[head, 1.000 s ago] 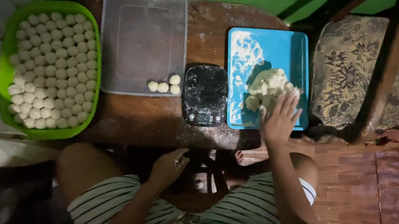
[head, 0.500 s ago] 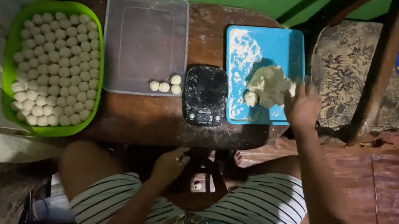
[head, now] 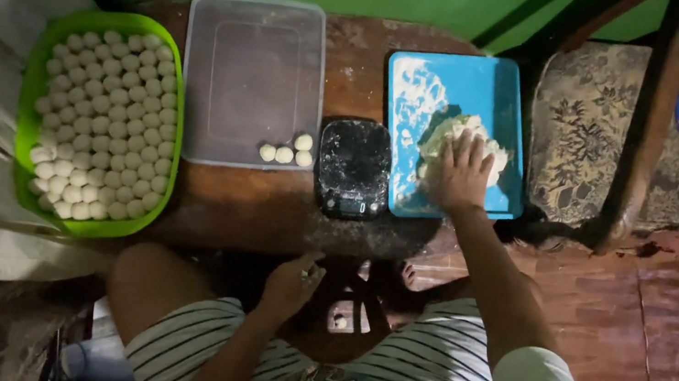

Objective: The person takes pieces of dough from a container and rolls them into small balls by hand before placing them into another container.

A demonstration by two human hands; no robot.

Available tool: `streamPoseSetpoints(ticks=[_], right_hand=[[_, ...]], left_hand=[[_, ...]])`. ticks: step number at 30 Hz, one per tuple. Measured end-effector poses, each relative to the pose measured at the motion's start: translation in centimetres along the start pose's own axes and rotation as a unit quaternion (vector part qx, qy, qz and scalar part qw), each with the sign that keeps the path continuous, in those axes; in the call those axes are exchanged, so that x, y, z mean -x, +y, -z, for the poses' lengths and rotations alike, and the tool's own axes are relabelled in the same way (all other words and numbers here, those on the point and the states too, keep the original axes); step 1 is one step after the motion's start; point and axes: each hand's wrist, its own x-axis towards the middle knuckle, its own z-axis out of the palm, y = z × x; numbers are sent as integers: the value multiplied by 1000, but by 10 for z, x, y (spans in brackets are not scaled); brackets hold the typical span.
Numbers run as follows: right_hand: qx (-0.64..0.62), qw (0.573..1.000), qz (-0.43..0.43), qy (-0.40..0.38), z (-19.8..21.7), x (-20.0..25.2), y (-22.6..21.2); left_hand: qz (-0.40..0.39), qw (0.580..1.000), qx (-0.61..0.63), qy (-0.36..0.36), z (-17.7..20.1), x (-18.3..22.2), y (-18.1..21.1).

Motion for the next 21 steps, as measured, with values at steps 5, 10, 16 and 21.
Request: streamPoseSetpoints(ticks=[5, 10, 16, 21], right_hand=[[-29, 957, 16, 287, -57, -29, 24], [-129, 953, -18, 273, -94, -67, 49], [-131, 954, 51, 263, -41, -12, 36], [-60, 942, -23, 329, 58, 33, -23]], left_hand=[[50, 999, 1, -10, -2, 0, -18], [9, 1000, -26, 11, 4, 3, -8], [-27, 999, -43, 16, 8, 10, 10], [12, 1000, 0, 15, 3, 5, -9]])
